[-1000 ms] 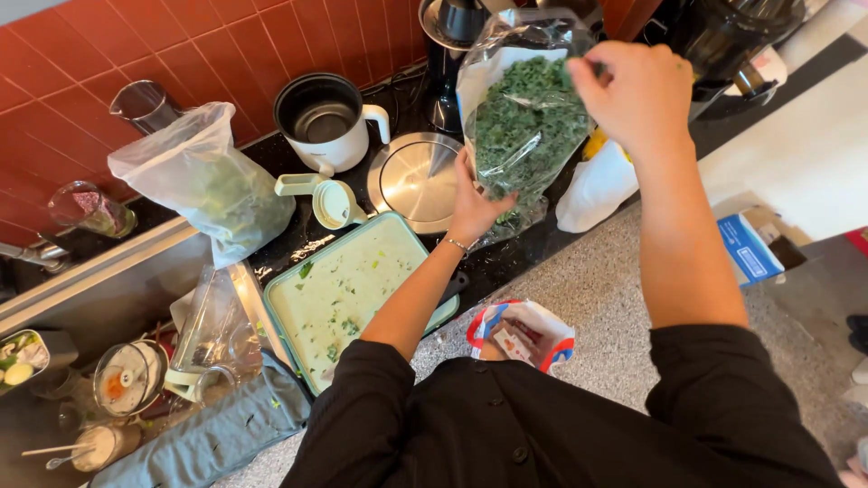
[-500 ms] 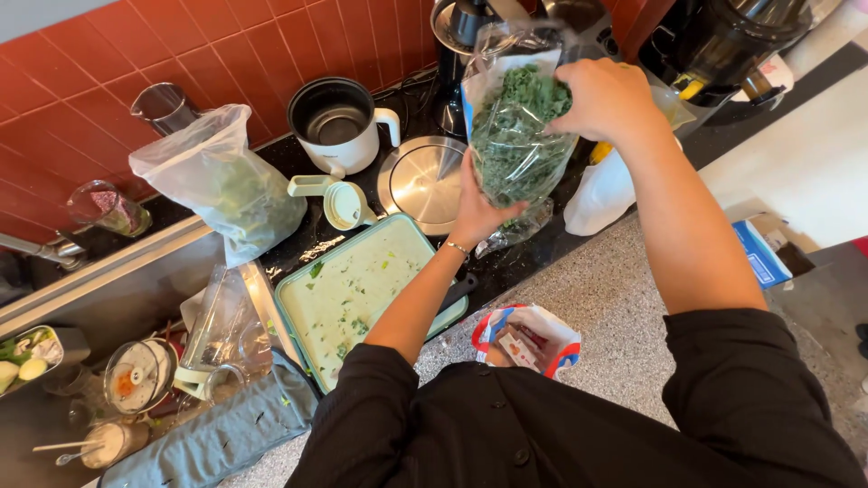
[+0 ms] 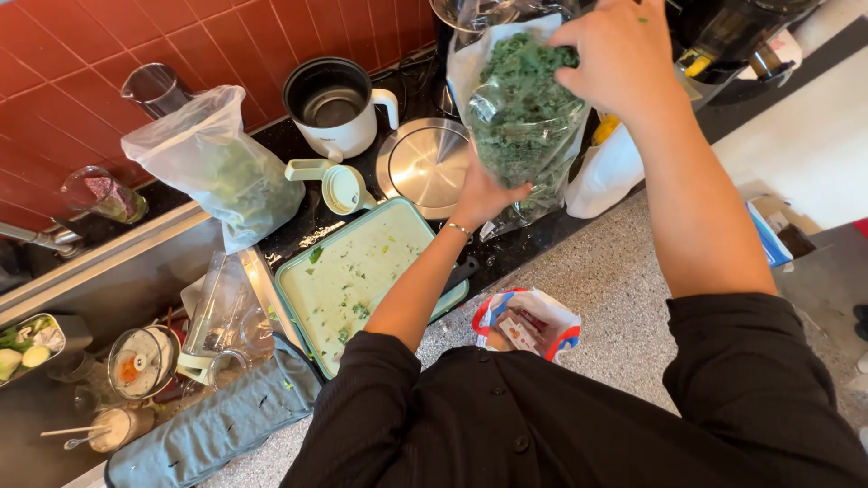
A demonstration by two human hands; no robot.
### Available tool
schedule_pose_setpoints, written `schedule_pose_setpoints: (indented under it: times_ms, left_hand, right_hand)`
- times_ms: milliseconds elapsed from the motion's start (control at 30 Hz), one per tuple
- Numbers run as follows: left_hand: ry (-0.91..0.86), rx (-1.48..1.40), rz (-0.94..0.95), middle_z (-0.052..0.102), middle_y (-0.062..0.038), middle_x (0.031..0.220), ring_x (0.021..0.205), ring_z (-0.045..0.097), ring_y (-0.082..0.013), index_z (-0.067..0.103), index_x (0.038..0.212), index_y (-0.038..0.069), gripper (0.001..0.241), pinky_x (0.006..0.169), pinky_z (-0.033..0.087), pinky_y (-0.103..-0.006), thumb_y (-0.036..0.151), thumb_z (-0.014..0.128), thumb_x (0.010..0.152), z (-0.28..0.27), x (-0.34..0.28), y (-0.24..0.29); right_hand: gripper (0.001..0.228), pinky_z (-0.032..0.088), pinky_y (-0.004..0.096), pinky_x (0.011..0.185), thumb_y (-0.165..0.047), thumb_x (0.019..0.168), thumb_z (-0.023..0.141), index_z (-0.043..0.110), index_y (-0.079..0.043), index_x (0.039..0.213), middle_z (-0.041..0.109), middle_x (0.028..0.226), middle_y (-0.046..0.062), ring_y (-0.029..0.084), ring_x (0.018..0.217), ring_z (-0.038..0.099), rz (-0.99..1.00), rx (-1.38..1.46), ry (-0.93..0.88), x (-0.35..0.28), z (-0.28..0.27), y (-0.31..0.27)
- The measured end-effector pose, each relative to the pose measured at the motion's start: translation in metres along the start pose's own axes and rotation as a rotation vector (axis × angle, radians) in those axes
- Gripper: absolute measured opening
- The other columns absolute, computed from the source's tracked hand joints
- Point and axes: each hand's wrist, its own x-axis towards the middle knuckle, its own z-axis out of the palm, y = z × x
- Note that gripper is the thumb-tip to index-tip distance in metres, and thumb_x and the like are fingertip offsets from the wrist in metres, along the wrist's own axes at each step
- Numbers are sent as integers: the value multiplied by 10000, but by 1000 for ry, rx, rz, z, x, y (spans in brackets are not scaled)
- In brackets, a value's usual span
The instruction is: Chopping fresh kale and placing it into plastic storage bags.
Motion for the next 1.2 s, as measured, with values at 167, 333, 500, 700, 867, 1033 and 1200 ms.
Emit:
schedule_pose_setpoints:
  times_ms: [167, 333, 500, 700, 867, 1033, 1200]
  left_hand:
    - [-12, -24, -139, 573, -164, 1414, 1322, 573, -260, 209, 1541, 5, 1160, 1174, 491, -396, 134, 936, 646, -3, 1, 9]
    - [139, 200, 263, 288, -201, 1671, 1552, 310, -320, 132, 1658, 38, 1404, 1293, 268, -457, 222, 987, 560, -32, 8, 51]
    - [78, -117, 160, 370, -164, 1598, 1460, 446, -281, 124, 1642, 54, 1343, 1237, 400, -428, 331, 994, 658, -31, 12, 91]
    - [63, -131, 124, 416, -175, 1564, 1440, 468, -281, 105, 1638, 49, 1313, 1214, 423, -424, 318, 966, 683, -31, 23, 118]
    - [102, 228, 108, 331, -216, 1606, 1469, 384, -311, 87, 1611, 34, 1320, 1199, 362, -453, 263, 998, 684, -30, 21, 115]
    - [133, 206, 63, 482, -194, 1537, 1407, 505, -299, 236, 1601, 48, 1179, 1180, 435, -425, 280, 974, 711, -28, 10, 120]
    - [91, 39, 12, 534, -166, 1472, 1335, 571, -280, 237, 1579, 47, 1148, 1143, 477, -408, 282, 947, 708, -29, 3, 118]
  right_hand:
    - [316, 419, 521, 1060, -209, 838, 774, 804, -148, 1146, 654, 859, 99, 354, 1049, 616, -35, 187, 34, -10, 15, 22]
    - [312, 347, 532, 1160, -240, 810, 847, 774, -89, 1073, 598, 833, 132, 337, 981, 572, -102, 278, -44, -13, 17, 27]
    - [335, 354, 505, 1018, -239, 756, 853, 803, -144, 1073, 582, 926, 119, 375, 1027, 491, -58, 234, 79, -12, 9, -11]
    - [382, 370, 481, 900, -252, 737, 860, 814, -193, 1111, 548, 884, 108, 385, 998, 419, -3, 178, 48, 7, -11, -19]
    - [369, 412, 459, 879, -243, 744, 841, 810, -209, 1111, 588, 898, 104, 377, 1007, 439, -40, 104, 44, 3, -26, -29]
    - [340, 446, 444, 847, -220, 799, 818, 803, -185, 1137, 653, 913, 95, 342, 936, 521, -19, 174, 69, -11, -27, -29]
    - [345, 486, 458, 884, -193, 819, 786, 782, -153, 1162, 704, 998, 118, 352, 963, 602, 25, 277, 40, -13, -22, -31]
